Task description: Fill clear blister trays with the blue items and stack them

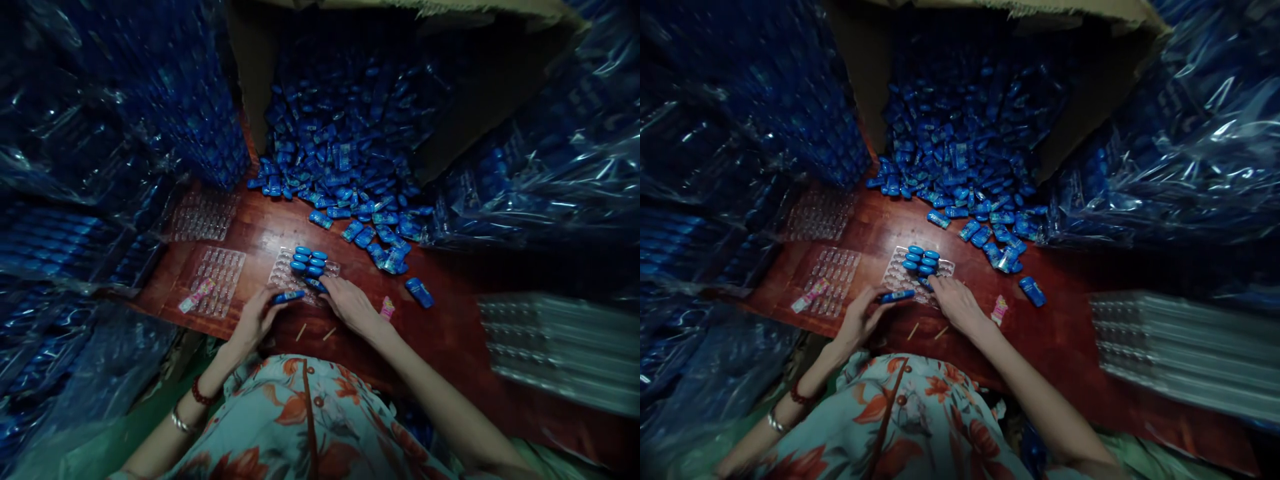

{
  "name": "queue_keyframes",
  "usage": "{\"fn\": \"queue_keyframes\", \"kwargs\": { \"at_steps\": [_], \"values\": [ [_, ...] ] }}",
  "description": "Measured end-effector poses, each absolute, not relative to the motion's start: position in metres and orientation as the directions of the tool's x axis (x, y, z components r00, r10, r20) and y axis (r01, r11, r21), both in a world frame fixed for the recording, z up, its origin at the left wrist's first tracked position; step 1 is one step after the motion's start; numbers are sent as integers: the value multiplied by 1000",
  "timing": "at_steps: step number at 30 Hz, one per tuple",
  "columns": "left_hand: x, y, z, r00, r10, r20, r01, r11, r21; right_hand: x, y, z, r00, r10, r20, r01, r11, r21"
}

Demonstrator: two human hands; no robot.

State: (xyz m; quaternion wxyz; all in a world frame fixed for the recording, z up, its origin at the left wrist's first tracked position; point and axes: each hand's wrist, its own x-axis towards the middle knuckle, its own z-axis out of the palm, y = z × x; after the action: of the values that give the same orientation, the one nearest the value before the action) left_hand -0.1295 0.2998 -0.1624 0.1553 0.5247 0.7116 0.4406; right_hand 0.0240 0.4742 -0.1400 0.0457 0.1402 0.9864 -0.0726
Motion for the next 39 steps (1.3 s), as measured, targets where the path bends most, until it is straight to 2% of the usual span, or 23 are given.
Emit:
{"fn": "queue_keyframes", "kwargs": {
  "at_steps": [4, 8, 12, 17, 19, 22, 26, 29, 31, 35, 37, 39],
  "values": [
    [-149, 313, -162, -434, 851, 297, 682, 95, 725, 21, 475, -140, -973, 211, -96, 218, 973, -68],
    [-153, 331, -168, -257, 908, 332, 810, 15, 586, 11, 475, -131, -983, 146, -107, 147, 989, -4],
    [-154, 341, -162, -48, 973, 225, 909, -51, 413, 3, 474, -123, -984, 105, -142, 106, 994, 3],
    [-154, 351, -150, 157, 985, 74, 941, -172, 291, -8, 469, -117, -977, 103, -189, 106, 994, -4],
    [-154, 355, -151, 183, 980, 73, 937, -197, 289, -11, 466, -116, -976, 114, -186, 116, 993, 0],
    [-154, 355, -159, 149, 975, 166, 923, -197, 331, -12, 463, -116, -976, 136, -168, 139, 990, -6],
    [-151, 348, -179, 12, 932, 361, 899, -168, 405, -15, 460, -119, -977, 165, -132, 172, 984, -40],
    [-148, 344, -192, -114, 897, 427, 891, -97, 443, -22, 455, -123, -976, 180, -123, 187, 981, -53],
    [-148, 344, -195, -155, 881, 446, 894, -67, 443, -24, 451, -124, -973, 209, -98, 215, 975, -56],
    [-150, 343, -186, -146, 845, 514, 933, -55, 357, -1, 452, -129, -950, 313, 9, 311, 947, -83],
    [-144, 347, -178, -135, 807, 575, 935, -88, 343, 25, 467, -133, -880, 450, 156, 433, 892, -130],
    [-129, 358, -169, -98, 783, 614, 914, -174, 367, 53, 495, -141, -703, 637, 316, 611, 769, -189]
  ]
}}
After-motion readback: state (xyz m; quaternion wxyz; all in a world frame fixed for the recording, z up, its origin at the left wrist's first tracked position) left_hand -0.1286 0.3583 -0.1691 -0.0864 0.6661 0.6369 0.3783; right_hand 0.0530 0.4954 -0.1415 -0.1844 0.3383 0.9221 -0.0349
